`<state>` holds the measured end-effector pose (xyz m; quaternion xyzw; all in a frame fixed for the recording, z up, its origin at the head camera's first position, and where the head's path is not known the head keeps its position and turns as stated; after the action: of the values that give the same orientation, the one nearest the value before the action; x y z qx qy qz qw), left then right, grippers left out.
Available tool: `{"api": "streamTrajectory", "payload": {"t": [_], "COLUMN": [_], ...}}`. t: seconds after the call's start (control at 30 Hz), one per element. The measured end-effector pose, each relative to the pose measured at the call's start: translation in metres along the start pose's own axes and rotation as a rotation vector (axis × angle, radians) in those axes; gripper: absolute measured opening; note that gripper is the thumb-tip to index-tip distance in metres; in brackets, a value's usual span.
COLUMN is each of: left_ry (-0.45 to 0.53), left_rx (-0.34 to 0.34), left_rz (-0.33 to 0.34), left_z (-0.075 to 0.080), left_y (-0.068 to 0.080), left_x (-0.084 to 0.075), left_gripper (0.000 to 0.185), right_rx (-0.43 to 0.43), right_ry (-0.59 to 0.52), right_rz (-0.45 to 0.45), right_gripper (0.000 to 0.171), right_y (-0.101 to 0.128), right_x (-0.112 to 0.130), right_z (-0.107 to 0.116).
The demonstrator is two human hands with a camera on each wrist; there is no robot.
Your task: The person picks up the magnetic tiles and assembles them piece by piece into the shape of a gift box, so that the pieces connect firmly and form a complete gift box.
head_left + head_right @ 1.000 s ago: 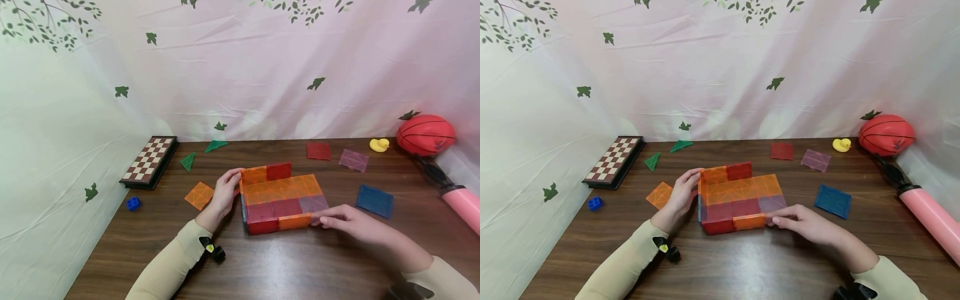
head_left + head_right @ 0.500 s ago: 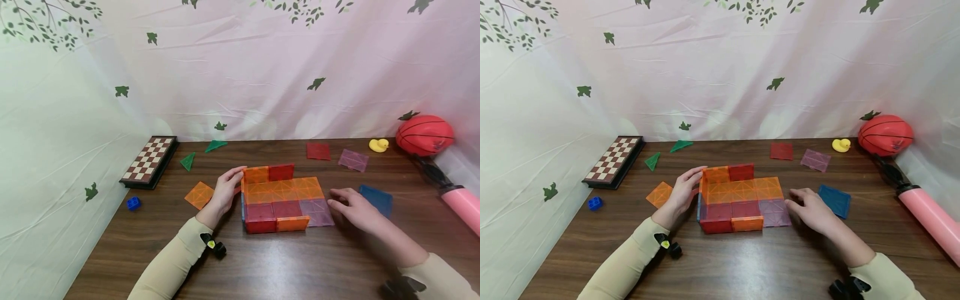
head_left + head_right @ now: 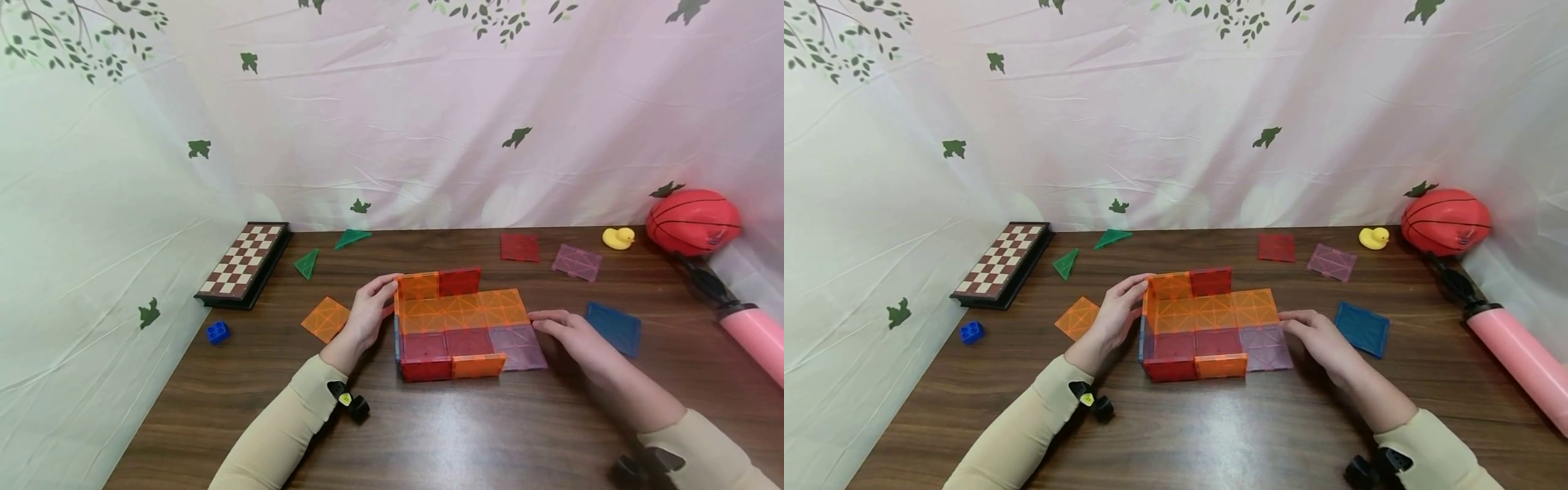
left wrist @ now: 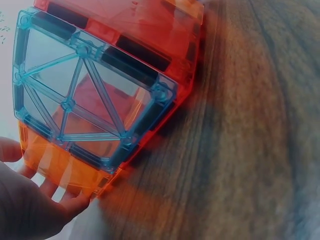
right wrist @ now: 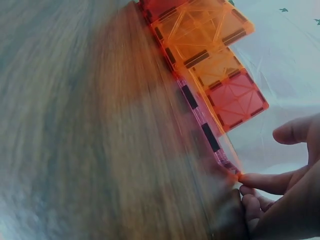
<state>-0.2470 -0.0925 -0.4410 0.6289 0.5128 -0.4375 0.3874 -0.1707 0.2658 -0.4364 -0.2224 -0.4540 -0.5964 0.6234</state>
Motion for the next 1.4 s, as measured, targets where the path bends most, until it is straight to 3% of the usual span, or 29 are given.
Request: {"api": "streamTrajectory", "payload": {"t": [0.3,0.47,0.73,1.0,1.4], "left_ry": [0.009,0.019,0.024,0.026,0.019], "left_rx": [0.005,0.006,0.012,0.025,0.037], "left_rz": [0.002,0.018,0.031,0.036,0.039], "left_z": [0.002,0.002,0.003,0.003,-0.003], "left_y": [0.000,0.000,-0.002,-0.004,-0.011], "left_x": [0.000,0.000,0.002,0.002,0.006], "left_gripper": [0.033,0.034,0.035,0.037,0.035], "right_rx": [-0.037,-0.092,-0.036,0.009,0.010], "right_ry": [-0.266,-0.308,-0.385,-0.399,-0.338], "right_rz": [0.078,0.126,0.151,0.139,0.132], "right_gripper": [0.053,0.056,0.055,0.053,0.058], "right_y": [0.000,-0.002,-0.010,-0.014,-0.019], "right_x": [0.006,0.011,0.015,0.019,0.031], "right_z": [-0.003,-0.007,-0.013,-0.018,-0.031]}}
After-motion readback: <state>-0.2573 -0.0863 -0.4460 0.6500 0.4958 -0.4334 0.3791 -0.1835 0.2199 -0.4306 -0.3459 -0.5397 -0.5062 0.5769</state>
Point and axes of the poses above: each hand's wrist, its own y-axis away from the middle knuckle, its own z-axis out of the back of the hand, x = y × z, the point moved 1 cm from there along -y, towards the middle knuckle, and after that the axes turned 7 degrees about y, right-handed, at the moved point
